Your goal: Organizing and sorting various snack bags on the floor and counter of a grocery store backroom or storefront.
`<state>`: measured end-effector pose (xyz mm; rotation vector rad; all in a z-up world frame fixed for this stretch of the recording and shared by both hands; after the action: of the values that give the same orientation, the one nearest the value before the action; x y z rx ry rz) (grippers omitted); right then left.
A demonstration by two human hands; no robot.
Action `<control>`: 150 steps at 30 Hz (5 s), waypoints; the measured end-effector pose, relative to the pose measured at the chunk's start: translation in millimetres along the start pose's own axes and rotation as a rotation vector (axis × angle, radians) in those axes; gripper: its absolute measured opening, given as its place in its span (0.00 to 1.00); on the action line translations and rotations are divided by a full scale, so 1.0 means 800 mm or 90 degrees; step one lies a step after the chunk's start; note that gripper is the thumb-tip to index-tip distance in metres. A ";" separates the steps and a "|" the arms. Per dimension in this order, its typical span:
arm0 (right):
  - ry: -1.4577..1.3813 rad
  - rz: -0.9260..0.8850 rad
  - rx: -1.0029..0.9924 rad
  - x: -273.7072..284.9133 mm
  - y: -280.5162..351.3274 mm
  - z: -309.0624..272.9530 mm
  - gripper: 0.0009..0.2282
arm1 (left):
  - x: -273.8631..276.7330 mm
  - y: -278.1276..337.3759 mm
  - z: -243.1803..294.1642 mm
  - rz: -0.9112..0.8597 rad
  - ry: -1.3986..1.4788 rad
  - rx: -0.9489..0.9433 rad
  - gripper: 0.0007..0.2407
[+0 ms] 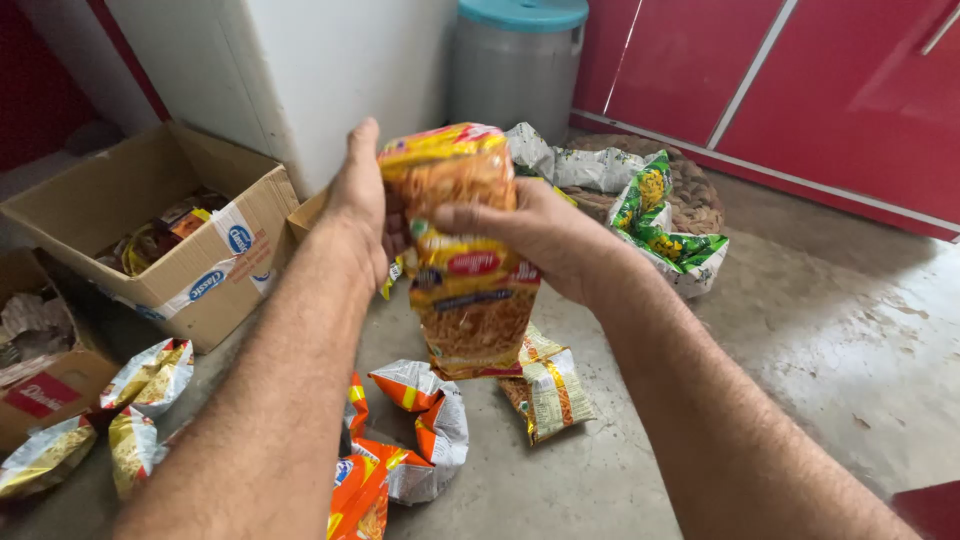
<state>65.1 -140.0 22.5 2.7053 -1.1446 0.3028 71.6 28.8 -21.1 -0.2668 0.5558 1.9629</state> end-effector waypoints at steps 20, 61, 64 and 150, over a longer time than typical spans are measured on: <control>-0.266 0.319 0.088 0.094 0.008 -0.024 0.23 | -0.070 0.084 -0.039 -0.394 -0.257 0.032 0.31; 0.480 0.527 -0.067 0.081 0.018 0.000 0.11 | -0.038 -0.013 -0.117 -0.102 -0.193 0.095 0.23; 0.534 0.516 -0.007 0.077 0.012 0.003 0.11 | -0.024 -0.044 -0.139 -0.117 -0.131 0.050 0.21; 0.447 -0.119 -0.012 -0.358 -0.130 0.024 0.23 | 0.437 0.043 -0.012 0.329 -0.592 0.112 0.20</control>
<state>-52.7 122.1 -80.0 2.3331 -0.6736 1.0869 -114.6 288.7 -167.1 0.9474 0.1706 2.2197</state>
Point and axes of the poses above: each hand's wrist, its own y-axis away from the middle knuckle, its own x-axis out of the back of the hand, z = x × y, the point moved 8 cm from there along -y, towards the middle knuckle, and after that the axes turned 11 degrees about y, right-handed, at the moved point
